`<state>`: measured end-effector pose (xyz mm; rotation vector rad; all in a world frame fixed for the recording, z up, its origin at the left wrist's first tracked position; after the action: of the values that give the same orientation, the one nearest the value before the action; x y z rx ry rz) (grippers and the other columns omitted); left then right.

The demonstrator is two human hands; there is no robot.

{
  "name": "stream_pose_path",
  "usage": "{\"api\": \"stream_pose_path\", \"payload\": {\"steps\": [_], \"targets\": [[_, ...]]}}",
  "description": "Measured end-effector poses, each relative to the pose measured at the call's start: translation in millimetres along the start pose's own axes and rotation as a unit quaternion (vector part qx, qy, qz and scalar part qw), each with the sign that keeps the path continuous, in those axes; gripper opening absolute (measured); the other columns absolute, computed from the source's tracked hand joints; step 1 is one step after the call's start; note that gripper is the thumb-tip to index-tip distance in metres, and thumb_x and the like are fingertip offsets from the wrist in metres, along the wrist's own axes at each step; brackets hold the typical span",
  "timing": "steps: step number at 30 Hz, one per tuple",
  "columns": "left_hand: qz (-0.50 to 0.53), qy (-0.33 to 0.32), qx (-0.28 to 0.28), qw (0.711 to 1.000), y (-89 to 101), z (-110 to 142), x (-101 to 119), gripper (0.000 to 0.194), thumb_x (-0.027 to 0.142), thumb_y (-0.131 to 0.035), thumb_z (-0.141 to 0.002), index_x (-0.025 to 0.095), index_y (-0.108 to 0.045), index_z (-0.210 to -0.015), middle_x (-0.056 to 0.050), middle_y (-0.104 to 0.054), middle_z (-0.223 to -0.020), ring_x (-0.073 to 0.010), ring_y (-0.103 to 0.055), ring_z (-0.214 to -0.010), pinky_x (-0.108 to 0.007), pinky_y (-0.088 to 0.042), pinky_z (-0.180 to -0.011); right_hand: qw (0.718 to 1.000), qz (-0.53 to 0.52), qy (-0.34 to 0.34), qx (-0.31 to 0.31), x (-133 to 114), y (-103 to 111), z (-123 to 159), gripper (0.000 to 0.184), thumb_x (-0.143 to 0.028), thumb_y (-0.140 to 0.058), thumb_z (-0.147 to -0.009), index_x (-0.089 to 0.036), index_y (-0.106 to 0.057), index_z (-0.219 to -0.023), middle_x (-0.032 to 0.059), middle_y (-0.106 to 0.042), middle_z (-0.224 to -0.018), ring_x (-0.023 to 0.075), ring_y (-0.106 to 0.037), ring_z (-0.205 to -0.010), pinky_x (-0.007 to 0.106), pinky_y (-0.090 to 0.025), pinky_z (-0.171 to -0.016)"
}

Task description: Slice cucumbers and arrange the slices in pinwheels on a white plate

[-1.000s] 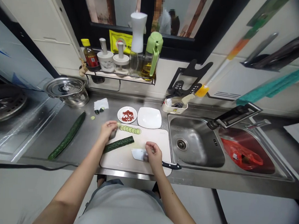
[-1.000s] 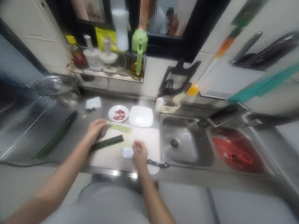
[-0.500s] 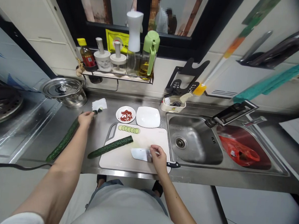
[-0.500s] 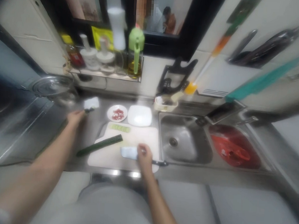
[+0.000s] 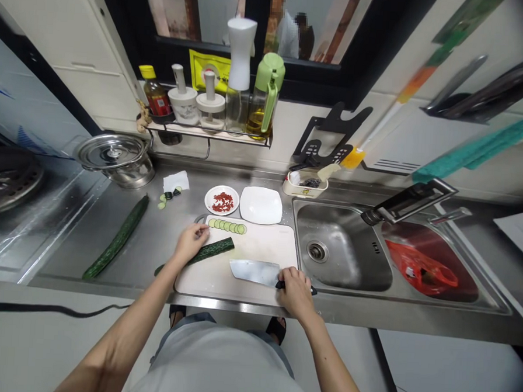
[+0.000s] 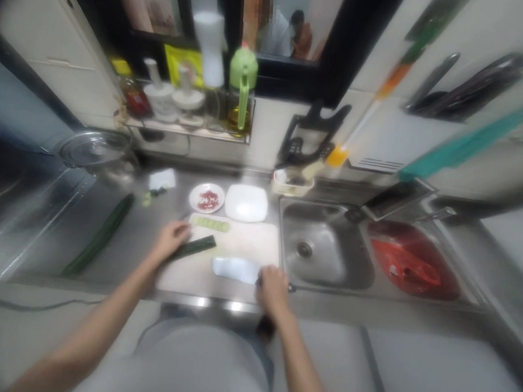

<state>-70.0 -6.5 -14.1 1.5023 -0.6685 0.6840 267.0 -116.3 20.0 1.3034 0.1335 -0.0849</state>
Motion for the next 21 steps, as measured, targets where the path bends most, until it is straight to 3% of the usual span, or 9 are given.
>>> {"api": "stream_pose_path", "payload": {"steps": [3, 7, 14, 21], "targets": [[-0.038, -0.056, -0.047, 0.997, -12.1, 14, 2, 0.029, 0.036, -0.053, -0.083, 0.021, -0.069, -0.102, -0.007, -0.067, -0.106, -0.022, -0.061, -0.098, -0.035, -0.046, -0.09, 1.0, 0.005, 0.014, -0.005, 2, -3, 1, 0.026, -0.006, -0.05, -0.071, -0.019, -0.057, -0.092, 0.0078, -0.058, -0.099, 0.0214, -0.046, -0.091, 0.032, -0.022, -0.08], [-0.065, -0.089, -0.079, 0.991, -14.4, 19, 9, 0.032, 0.04, -0.052, -0.086, 0.021, -0.068, -0.106, -0.008, -0.067, -0.106, -0.0238, -0.059, -0.103, -0.038, -0.044, -0.094, 0.999, -0.006, 0.04, -0.005, 4, -7, 2, 0.029, -0.004, -0.047, -0.07, -0.019, -0.056, -0.094, 0.0063, -0.059, -0.098, 0.0201, -0.047, -0.091, 0.031, -0.022, -0.082], [-0.078, -0.094, -0.142, 0.982, -8.0, 24, 29, 0.043, 0.042, -0.065, -0.076, 0.025, -0.065, -0.116, -0.007, -0.067, -0.112, -0.0261, -0.059, -0.105, -0.037, -0.043, -0.093, 0.998, -0.017, 0.065, -0.004, 7, -11, 3, 0.032, -0.006, -0.049, -0.067, -0.019, -0.054, -0.096, 0.0065, -0.057, -0.099, 0.0206, -0.045, -0.094, 0.03, -0.025, -0.083], [-0.083, -0.088, -0.15, 0.981, -10.7, 26, 24, 0.045, 0.037, -0.063, -0.078, 0.025, -0.062, -0.12, -0.007, -0.066, -0.113, -0.0254, -0.059, -0.106, -0.036, -0.043, -0.094, 0.995, -0.065, 0.078, -0.017, 6, -1, 6, 0.025, -0.008, -0.047, -0.065, -0.018, -0.05, -0.088, 0.0061, -0.056, -0.09, 0.0188, -0.048, -0.085, 0.027, -0.03, -0.075]]}}
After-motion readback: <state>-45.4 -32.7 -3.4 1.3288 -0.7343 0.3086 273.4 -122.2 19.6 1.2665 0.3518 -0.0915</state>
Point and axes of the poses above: each hand's wrist, its own z-axis away from the middle knuckle, its own y-axis out of the back of the hand, x = y × z, the point moved 1 cm from there along -z, towards the middle knuckle
